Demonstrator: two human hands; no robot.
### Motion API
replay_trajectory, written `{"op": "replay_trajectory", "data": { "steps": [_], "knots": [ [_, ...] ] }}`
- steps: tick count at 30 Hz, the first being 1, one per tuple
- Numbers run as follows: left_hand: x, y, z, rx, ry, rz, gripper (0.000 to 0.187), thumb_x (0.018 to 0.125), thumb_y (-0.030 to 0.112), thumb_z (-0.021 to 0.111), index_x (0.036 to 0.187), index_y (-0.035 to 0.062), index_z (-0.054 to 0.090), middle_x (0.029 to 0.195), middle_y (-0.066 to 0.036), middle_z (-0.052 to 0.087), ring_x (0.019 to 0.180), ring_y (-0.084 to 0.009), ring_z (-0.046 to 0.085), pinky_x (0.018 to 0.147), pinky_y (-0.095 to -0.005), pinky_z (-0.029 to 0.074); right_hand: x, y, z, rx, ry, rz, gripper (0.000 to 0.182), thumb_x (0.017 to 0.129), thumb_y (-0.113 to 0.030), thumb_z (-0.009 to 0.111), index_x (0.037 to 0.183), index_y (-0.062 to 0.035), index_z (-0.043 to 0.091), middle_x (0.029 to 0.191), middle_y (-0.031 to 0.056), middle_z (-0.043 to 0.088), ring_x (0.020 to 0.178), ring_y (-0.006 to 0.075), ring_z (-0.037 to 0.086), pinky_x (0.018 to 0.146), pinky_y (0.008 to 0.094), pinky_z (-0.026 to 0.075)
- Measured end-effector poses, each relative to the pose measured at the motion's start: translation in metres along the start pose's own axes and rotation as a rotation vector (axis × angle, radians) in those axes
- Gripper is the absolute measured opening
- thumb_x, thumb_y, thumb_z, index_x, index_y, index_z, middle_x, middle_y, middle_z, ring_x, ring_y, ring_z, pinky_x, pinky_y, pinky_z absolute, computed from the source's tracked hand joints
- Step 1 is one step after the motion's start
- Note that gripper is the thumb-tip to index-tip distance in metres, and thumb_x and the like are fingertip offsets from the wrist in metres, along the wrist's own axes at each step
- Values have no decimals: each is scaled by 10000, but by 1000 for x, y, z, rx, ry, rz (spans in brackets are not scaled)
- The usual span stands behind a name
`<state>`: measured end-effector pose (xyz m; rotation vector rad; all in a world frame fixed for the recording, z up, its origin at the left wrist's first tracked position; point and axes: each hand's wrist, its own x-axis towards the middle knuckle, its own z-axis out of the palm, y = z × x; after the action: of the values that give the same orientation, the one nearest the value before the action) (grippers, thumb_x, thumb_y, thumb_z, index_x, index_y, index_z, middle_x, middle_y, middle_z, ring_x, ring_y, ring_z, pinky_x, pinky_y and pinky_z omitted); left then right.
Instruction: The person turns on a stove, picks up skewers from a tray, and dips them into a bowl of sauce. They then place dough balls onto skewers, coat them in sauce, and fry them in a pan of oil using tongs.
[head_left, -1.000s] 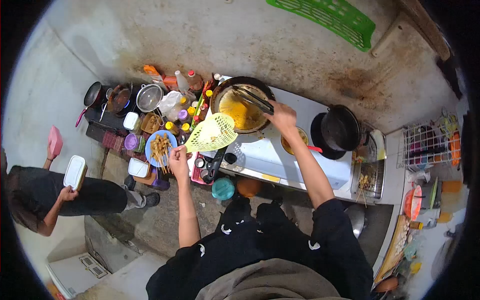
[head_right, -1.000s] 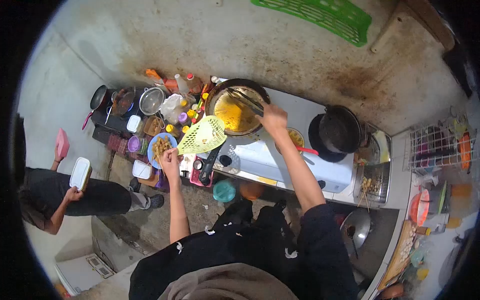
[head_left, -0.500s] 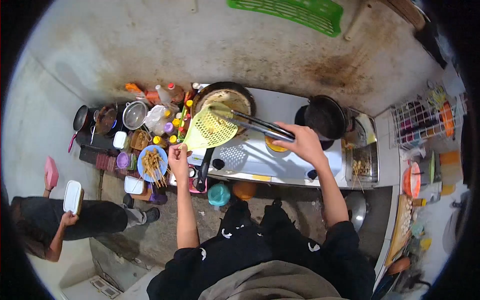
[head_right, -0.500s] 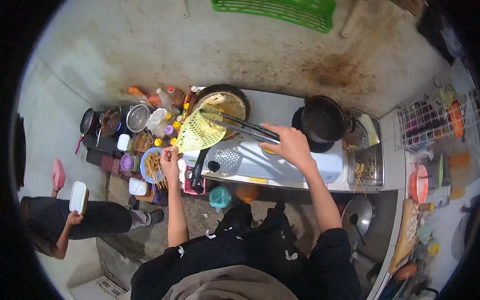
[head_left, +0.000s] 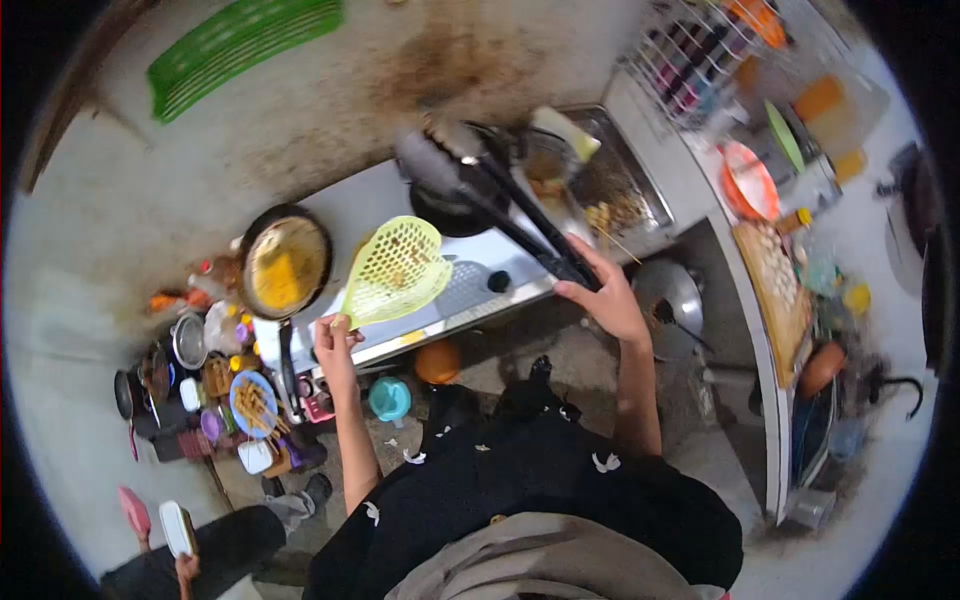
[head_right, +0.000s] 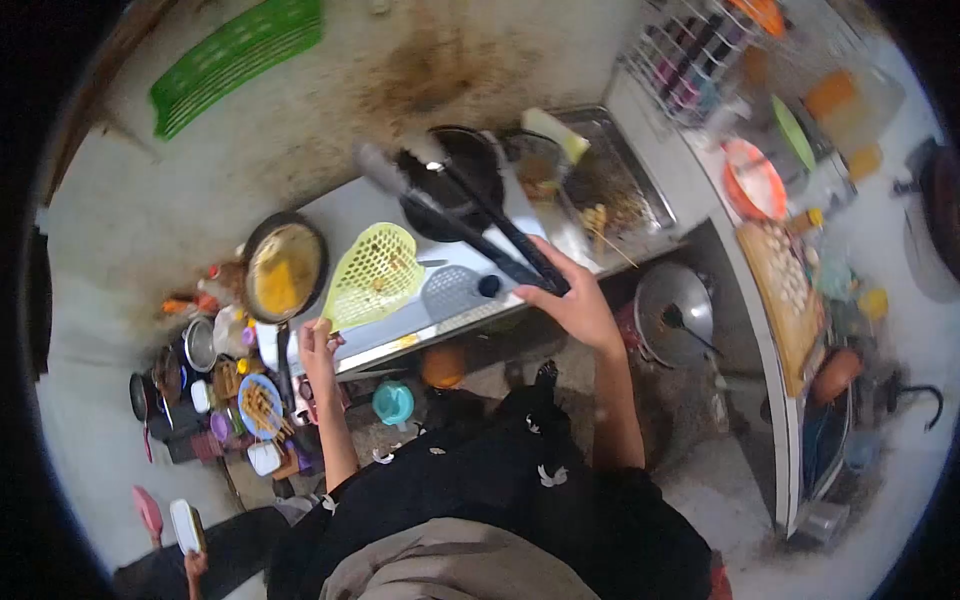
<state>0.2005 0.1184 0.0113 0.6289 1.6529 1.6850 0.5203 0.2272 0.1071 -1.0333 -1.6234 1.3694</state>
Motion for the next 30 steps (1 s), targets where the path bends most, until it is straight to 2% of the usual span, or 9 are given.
{"op": "replay_trajectory", "data": {
  "steps": [4,7,8,12,15,16,19,23,30],
  "knots": [
    [-34,-37,90,2,-269,-162,134,816,156,484,877,38,463,668,-50,517,558,-100,488,544,-209,398,-38,40,-93,68,324,48,586,736,-138,635,1209,58,349,1171,117,438,1073,146,402,924,253,271],
    [-57,-72,153,-77,-412,-329,134,818,131,452,913,40,424,699,-85,542,539,-128,488,544,-237,412,-67,47,-148,96,543,245,534,774,-164,591,1219,21,360,865,17,522,652,39,475,525,154,369],
    [-63,-81,176,-137,-459,-333,134,818,117,438,922,40,407,724,-95,557,533,-137,486,531,-251,417,-70,57,-159,129,637,155,519,784,-188,580,1222,-8,368,670,-46,451,458,-1,341,371,154,235],
    [-72,-100,259,-63,-480,-482,175,826,144,428,962,40,392,738,-94,560,524,-132,479,522,-250,419,-91,89,-211,138,770,244,500,783,-198,589,1208,-27,388,614,-48,446,387,4,309,328,164,217],
    [-52,-111,327,49,-533,-432,230,826,190,439,998,42,402,780,-55,528,603,-105,466,569,-243,414,-101,119,-243,63,699,423,512,776,-205,600,1199,-10,389,752,13,527,530,53,466,443,168,364],
    [-41,-122,350,48,-523,-448,249,825,204,446,1012,44,409,803,-36,512,636,-94,453,596,-240,410,-102,143,-247,-20,757,307,528,763,-208,613,1188,13,392,985,94,527,841,138,520,718,222,418],
    [-5,-155,418,52,-518,-383,184,815,194,458,905,44,512,752,-25,498,634,-84,449,541,-220,386,-99,173,-260,-20,653,337,522,760,-196,612,1176,33,395,1153,131,444,1061,189,418,898,270,315],
    [22,-161,478,82,-619,-269,205,799,216,504,809,20,564,658,-4,516,539,-65,457,465,-198,363,-82,146,-253,131,612,638,514,770,-235,600,1166,31,409,1028,107,522,945,166,480,828,266,356],
    [60,-194,518,225,-681,-290,310,757,256,583,878,-26,542,716,-55,550,608,-132,516,538,-253,417,-65,195,-254,-66,536,469,583,752,-323,609,1165,33,404,1034,119,527,947,174,489,820,266,360]
  ]
}}
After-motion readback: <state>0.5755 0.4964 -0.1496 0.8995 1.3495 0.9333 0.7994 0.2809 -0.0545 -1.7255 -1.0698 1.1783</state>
